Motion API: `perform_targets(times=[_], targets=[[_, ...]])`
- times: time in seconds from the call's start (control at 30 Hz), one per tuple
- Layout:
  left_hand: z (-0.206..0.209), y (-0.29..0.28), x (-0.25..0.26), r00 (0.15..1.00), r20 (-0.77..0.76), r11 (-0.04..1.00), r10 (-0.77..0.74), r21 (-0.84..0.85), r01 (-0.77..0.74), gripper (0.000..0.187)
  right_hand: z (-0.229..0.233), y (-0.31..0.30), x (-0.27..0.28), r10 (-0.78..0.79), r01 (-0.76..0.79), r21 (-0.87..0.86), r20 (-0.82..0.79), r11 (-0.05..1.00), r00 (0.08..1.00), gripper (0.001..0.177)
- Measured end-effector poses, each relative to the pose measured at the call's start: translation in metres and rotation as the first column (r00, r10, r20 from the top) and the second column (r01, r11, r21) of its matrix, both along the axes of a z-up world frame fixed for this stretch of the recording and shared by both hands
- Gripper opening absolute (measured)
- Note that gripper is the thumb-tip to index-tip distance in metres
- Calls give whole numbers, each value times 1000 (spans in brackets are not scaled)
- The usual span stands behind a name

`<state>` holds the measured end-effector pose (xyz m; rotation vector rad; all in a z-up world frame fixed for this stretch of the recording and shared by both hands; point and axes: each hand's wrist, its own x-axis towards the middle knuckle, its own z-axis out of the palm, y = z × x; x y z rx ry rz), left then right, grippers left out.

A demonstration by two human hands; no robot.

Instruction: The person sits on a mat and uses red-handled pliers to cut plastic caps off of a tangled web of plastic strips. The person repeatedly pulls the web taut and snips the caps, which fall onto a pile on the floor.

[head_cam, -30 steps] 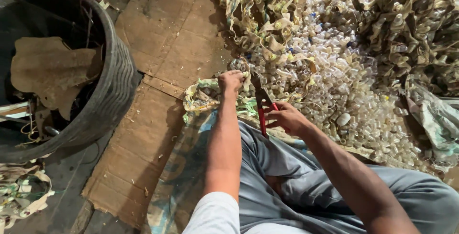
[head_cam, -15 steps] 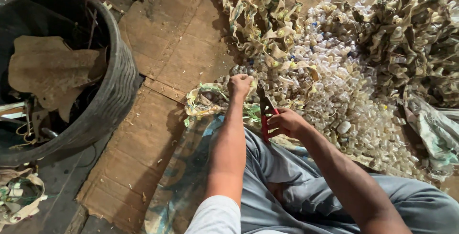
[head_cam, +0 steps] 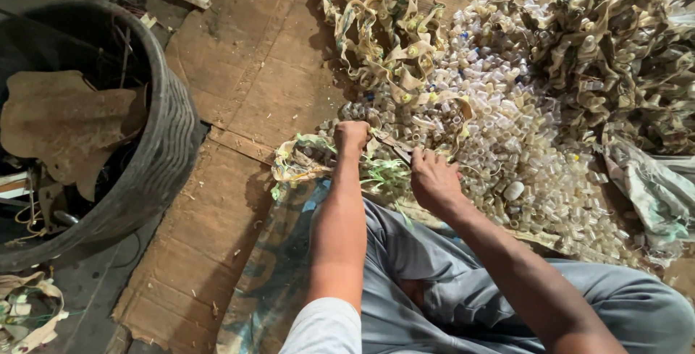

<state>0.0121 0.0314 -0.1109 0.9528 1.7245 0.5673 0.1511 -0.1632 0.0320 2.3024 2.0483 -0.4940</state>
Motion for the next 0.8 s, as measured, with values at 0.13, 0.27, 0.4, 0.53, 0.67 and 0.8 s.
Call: perform_targets(times=[0.13,0.27,0.4,0.53,0.67,0.8], targets=[[29,-10,-2,997,15,996,71,47,-72,29,21,15,-10,22,-7,-59,252,998,967,37],[36,-15,-2,997,20,994,79,69,-81,32,20,21,-14,86,-108,44,350,993,933,51],[25,-12,-1,999,-26,996,43,83,-41,36,15,27,-15,139,-189,55,486,980,863,62],[10,-6,1,998,-63,996,28,86,-23,37,18,38,-18,179,-150,-98,494,984,851,64],[-4,1,5,993,-121,999,8,53,-2,37,25,41,-24,210,-180,-110,563,977,799,61],[-13,4,5,982,-178,996,-59,62,71,38,31,45,-28,272,-208,-175,600,962,752,63]])
